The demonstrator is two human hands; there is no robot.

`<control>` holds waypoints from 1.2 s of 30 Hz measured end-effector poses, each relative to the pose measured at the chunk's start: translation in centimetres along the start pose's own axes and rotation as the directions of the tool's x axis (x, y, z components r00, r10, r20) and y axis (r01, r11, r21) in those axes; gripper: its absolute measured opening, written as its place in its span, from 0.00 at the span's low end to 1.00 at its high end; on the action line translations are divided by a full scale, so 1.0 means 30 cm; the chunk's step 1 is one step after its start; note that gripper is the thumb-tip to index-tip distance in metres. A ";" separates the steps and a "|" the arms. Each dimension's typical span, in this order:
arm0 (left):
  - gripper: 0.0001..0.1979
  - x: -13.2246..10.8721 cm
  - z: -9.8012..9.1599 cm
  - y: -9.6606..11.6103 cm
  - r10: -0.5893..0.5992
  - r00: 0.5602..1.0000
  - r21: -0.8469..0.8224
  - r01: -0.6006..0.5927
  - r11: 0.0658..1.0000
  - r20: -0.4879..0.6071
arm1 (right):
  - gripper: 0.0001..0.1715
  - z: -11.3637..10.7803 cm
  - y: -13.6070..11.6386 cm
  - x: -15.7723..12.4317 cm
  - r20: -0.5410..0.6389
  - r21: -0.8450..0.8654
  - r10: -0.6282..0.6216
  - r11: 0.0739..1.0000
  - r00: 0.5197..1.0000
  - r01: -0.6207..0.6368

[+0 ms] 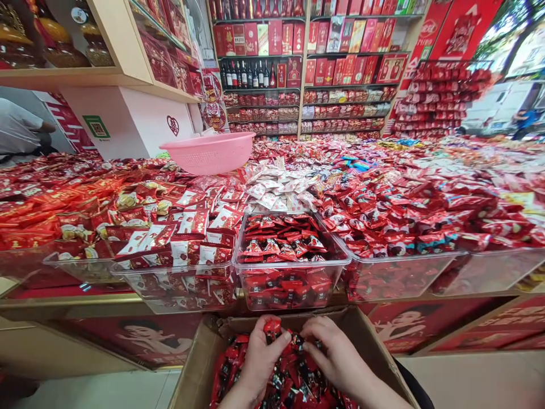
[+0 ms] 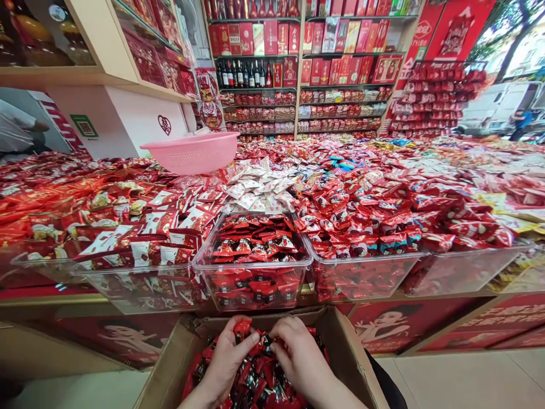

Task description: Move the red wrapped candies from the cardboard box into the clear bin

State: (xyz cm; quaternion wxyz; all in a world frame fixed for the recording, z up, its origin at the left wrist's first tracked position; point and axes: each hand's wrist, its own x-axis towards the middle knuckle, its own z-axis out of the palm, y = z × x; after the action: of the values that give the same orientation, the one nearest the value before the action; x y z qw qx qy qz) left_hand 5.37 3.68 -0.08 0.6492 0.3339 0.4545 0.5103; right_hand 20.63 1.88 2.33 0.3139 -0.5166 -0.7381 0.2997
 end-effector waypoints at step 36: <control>0.13 0.019 -0.013 -0.032 -0.120 0.969 0.130 0.093 0.987 0.217 | 0.09 -0.367 -0.402 0.436 0.111 -0.283 -0.512 0.806 0.852 0.521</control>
State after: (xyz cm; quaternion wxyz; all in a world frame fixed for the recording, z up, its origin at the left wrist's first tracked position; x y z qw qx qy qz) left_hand 5.38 3.98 -1.21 0.7018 0.4024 0.4253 0.4057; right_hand 18.67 12.17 20.45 0.2899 -0.3340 -0.8920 0.0939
